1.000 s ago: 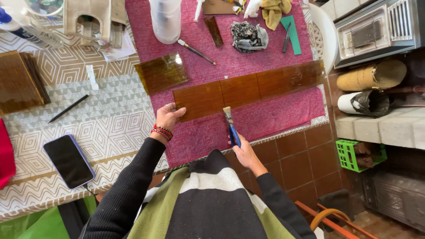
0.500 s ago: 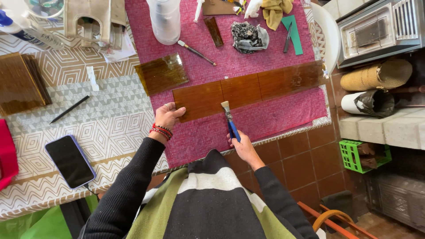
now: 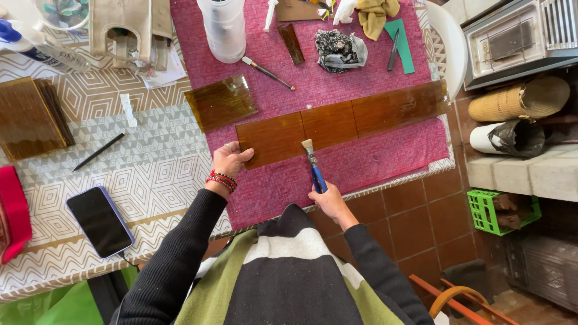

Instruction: The person is scoring and snapping glass tiles on a workshop table.

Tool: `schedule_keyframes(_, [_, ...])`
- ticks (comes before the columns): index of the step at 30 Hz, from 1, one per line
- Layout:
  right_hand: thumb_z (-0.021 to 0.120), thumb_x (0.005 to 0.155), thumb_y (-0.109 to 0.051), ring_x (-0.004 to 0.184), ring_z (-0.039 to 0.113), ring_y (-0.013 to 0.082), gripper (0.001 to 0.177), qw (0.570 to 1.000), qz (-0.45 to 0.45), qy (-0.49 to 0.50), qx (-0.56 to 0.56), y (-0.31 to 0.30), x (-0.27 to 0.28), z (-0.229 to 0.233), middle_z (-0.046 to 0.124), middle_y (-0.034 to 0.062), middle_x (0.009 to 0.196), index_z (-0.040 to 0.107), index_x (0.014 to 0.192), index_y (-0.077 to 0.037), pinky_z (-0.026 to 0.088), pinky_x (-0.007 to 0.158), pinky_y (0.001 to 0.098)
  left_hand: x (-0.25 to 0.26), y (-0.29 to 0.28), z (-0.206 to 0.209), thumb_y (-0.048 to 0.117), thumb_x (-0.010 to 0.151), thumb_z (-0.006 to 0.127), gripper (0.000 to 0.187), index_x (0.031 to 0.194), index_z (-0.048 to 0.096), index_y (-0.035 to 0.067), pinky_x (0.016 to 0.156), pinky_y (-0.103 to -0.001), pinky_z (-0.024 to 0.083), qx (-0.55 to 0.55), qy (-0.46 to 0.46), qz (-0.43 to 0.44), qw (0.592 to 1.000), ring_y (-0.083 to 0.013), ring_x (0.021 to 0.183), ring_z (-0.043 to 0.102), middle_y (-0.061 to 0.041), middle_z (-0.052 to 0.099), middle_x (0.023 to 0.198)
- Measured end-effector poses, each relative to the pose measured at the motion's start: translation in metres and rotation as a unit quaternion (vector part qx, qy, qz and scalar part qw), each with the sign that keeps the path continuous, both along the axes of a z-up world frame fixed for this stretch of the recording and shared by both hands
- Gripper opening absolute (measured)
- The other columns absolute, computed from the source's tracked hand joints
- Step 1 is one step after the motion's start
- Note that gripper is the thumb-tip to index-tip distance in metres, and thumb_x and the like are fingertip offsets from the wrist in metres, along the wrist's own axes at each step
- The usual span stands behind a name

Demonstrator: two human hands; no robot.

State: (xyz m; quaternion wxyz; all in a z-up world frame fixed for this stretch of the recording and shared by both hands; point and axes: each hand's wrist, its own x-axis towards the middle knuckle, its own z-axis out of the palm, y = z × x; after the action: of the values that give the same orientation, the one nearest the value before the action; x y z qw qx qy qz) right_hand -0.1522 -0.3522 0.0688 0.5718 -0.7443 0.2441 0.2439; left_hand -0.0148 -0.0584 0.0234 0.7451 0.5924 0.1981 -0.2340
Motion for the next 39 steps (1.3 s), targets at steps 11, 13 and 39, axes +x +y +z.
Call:
schedule_keyframes(11, [0.069, 0.080, -0.013, 0.065, 0.061, 0.0148, 0.020, 0.993, 0.046, -0.029, -0.100, -0.003, -0.001, 0.010, 0.064, 0.0055, 0.072, 0.066, 0.096, 0.000, 0.051, 0.062, 0.0309, -0.005, 0.001, -0.006, 0.003, 0.089, 0.075, 0.032, 0.118, 0.068, -0.008, 0.073, -0.030, 0.059, -0.011, 0.017, 0.020, 1.000, -0.0163, 0.082, 0.072, -0.013, 0.076, 0.101])
schedule_keyframes(13, [0.065, 0.082, -0.012, 0.065, 0.062, 0.0162, 0.022, 0.997, 0.041, 0.000, -0.070, -0.003, 0.000, 0.004, 0.064, 0.0064, 0.073, 0.065, 0.101, 0.000, 0.051, 0.061, 0.0317, -0.003, 0.002, -0.010, 0.005, 0.090, 0.075, 0.032, 0.119, 0.069, -0.008, 0.072, -0.030, 0.058, 0.006, 0.015, 0.013, 1.000, -0.0173, 0.081, 0.071, -0.014, 0.075, 0.101])
schedule_keyframes(39, [0.047, 0.088, -0.005, 0.101, 0.068, 0.0232, 0.050, 0.998, 0.062, 0.018, 0.009, -0.002, -0.006, 0.008, 0.065, 0.0137, 0.120, 0.052, 0.137, 0.002, 0.059, 0.085, 0.0383, 0.054, 0.085, -0.041, 0.001, 0.089, 0.071, 0.035, 0.123, 0.066, -0.003, 0.084, -0.027, 0.060, -0.145, -0.048, 0.091, 0.984, -0.0120, 0.092, 0.073, -0.004, 0.076, 0.108])
